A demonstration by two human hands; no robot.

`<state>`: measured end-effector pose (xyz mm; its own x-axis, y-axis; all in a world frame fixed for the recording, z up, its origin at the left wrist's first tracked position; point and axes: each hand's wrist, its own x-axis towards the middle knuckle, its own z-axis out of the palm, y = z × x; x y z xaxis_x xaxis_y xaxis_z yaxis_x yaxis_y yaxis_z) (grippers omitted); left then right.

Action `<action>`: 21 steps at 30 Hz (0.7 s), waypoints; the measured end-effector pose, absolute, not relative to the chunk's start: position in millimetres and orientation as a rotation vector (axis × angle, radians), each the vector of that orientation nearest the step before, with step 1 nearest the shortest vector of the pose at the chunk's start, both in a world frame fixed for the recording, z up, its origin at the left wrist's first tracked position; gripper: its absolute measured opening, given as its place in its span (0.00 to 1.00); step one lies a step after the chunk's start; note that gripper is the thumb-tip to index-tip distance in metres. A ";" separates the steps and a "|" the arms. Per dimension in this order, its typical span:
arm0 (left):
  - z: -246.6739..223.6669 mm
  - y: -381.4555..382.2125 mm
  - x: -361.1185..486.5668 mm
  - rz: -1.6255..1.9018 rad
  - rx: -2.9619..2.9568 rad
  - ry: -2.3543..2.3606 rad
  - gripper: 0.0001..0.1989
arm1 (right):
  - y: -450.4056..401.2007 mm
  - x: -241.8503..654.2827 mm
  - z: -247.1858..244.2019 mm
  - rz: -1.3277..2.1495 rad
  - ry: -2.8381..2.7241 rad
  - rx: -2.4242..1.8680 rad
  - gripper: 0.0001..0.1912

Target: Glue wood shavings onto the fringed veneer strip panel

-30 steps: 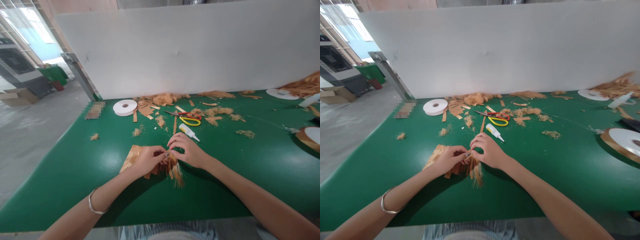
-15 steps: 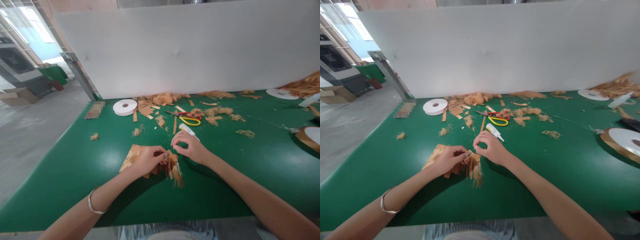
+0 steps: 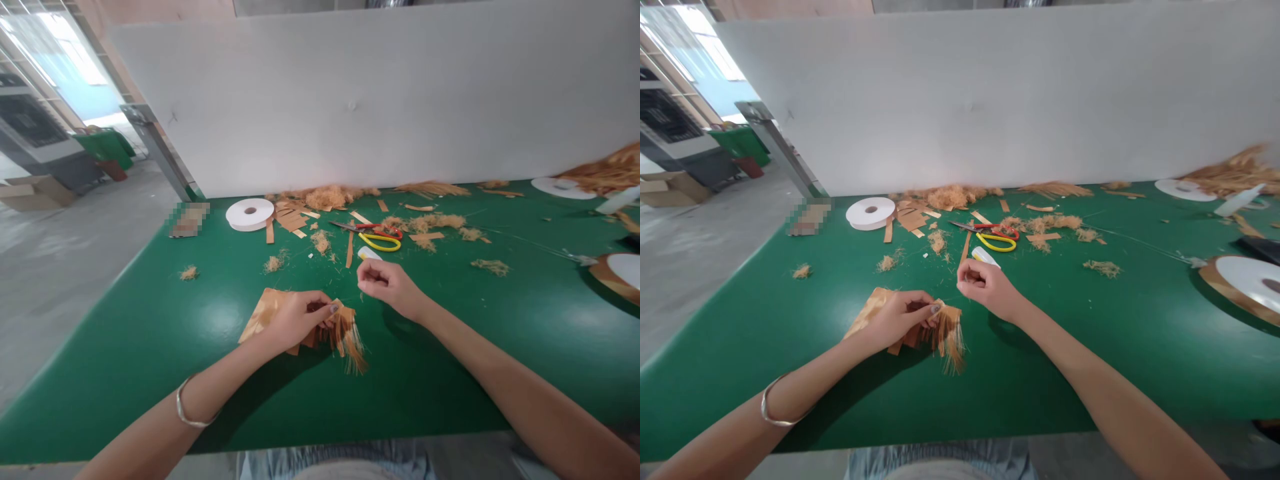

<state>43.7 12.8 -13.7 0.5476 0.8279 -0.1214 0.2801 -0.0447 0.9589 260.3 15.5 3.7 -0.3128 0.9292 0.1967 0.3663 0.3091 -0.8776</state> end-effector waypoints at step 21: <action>-13.5 11.5 42.5 0.580 1.640 0.966 0.12 | 29.5 287.2 52.3 0.844 -2.447 -1.435 0.36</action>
<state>42.5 11.5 -13.5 0.5489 0.8292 -0.1054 0.2964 -0.0752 0.9521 287.2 29.5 52.3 -0.5169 0.8469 -0.1247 0.7435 0.3721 -0.5556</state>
